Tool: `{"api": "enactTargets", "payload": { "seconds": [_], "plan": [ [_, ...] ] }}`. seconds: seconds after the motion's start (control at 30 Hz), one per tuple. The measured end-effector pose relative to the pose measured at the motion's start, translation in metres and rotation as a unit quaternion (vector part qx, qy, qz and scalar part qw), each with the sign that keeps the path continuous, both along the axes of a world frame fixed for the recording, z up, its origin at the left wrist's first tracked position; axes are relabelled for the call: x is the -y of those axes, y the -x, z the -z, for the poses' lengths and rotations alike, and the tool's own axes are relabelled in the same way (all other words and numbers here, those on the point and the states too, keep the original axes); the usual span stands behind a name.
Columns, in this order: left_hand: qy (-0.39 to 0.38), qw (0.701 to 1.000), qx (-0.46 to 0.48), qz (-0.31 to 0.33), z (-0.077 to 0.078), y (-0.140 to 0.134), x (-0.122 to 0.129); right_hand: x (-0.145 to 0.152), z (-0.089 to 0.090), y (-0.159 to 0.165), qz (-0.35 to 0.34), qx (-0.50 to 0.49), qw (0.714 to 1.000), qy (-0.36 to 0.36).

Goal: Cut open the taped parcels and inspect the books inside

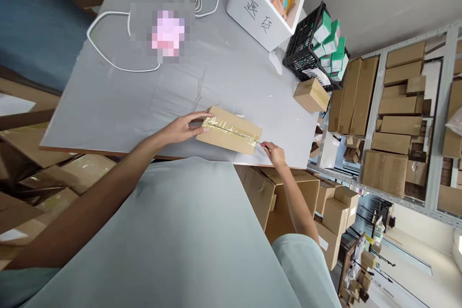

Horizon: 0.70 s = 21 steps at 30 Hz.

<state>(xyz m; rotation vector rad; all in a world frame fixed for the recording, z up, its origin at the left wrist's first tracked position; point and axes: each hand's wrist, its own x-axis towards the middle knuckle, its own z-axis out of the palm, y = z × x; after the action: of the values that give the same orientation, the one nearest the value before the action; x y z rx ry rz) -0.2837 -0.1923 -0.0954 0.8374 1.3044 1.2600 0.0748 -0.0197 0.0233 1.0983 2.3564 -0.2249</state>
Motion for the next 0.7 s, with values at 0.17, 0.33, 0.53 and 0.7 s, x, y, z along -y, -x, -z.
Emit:
{"api": "enactTargets", "payload": {
  "seconds": [0.17,0.33,0.53,0.7],
  "plan": [
    [0.019,1.0,0.017,-0.013,0.003,0.01,0.007,0.026,0.022,-0.012,0.043,-0.167,0.985,0.007],
    [0.069,0.994,0.023,-0.081,0.017,0.032,0.028,0.038,0.056,-0.01,0.262,-0.393,0.88,0.057],
    [0.118,0.986,-0.021,-0.119,0.031,0.066,0.052,0.06,0.088,0.051,0.369,-0.48,0.784,0.138],
    [0.14,0.983,-0.093,-0.077,0.023,0.067,0.044,0.08,0.058,0.101,0.361,-0.522,0.768,0.085]
  ]
}}
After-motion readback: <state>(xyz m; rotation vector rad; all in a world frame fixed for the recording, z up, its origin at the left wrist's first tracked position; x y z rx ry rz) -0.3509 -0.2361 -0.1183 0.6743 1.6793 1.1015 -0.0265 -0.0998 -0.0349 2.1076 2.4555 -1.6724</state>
